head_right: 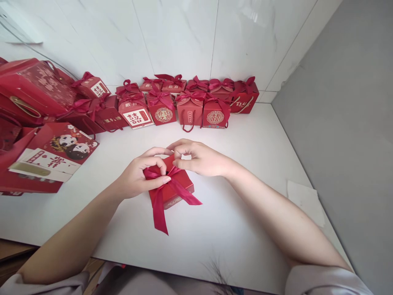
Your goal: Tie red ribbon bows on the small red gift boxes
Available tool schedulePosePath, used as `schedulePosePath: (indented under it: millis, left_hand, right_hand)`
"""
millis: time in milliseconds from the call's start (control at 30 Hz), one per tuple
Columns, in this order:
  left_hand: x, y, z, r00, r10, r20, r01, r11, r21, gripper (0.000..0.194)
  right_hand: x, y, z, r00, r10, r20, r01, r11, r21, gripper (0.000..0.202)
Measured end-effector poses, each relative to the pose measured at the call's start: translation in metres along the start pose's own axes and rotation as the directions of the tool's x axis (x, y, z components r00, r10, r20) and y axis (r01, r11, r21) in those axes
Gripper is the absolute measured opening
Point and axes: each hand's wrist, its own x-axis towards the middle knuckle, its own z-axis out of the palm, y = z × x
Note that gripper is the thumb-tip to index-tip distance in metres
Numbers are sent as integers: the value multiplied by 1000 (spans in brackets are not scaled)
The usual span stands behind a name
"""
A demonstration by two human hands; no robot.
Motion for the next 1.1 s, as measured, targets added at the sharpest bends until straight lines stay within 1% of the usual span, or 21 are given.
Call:
schedulePosePath:
  millis: [100,167,233,333,400,467,533,600,700,833,900,933,1000,1033,1100]
  left_hand:
    - [0,-1,-1,1000,12,23,-12,999,-32,17]
    - [0,-3,-5,997,35,65,-30,997,-77,15]
    - [0,-5,-13,994,52,101,-36,988,-149,14]
    - [-2,-8,-28,994,68,87,-48,974,-223,14]
    - [-3,-10,-37,992,100,75,-82,975,-208,13]
    - [-3,-10,-43,985,133,105,-117,982,-152,11]
    - [-3,-10,-45,979,137,152,-128,989,-73,11]
    - [-2,-10,-44,977,109,186,-109,994,-9,8]
    - [-2,-9,-43,977,70,203,-75,997,19,20]
    - [-1,-10,-41,974,50,220,-48,999,-11,28]
    - [0,-10,-36,984,35,173,-33,999,-16,31]
    - [1,-11,-34,992,38,123,-37,999,-10,32]
    - [3,-12,-27,998,59,-15,-59,998,8,30]
    - [4,-13,-25,994,67,-83,-66,998,14,25]
    - [4,-13,-22,973,74,-218,-68,997,36,17]
  right_hand:
    - [1,0,1,1000,-18,3,18,1000,-4,17]
    - [0,-3,0,999,-11,30,11,1000,-1,17]
    - [-2,-7,-2,998,22,53,-23,999,26,22]
    - [-3,-10,-5,991,103,82,-110,990,89,32]
    - [-4,-10,-7,984,142,111,-155,980,124,35]
    - [-4,-9,-8,979,155,133,-173,975,136,35]
    - [-5,-8,-10,980,140,142,-158,980,121,32]
    - [-5,-8,-12,984,109,143,-125,987,103,28]
    - [-6,-7,-14,985,93,143,-107,990,92,26]
    - [-6,-7,-14,981,111,162,-128,987,101,29]
    - [-5,-6,-13,976,118,183,-141,984,113,29]
    - [-5,-6,-14,974,121,190,-144,983,116,28]
    - [-6,-6,-15,973,119,196,-144,982,119,26]
    - [-6,-6,-16,974,117,196,-143,983,119,25]
    - [-7,-7,-18,975,119,190,-142,983,115,24]
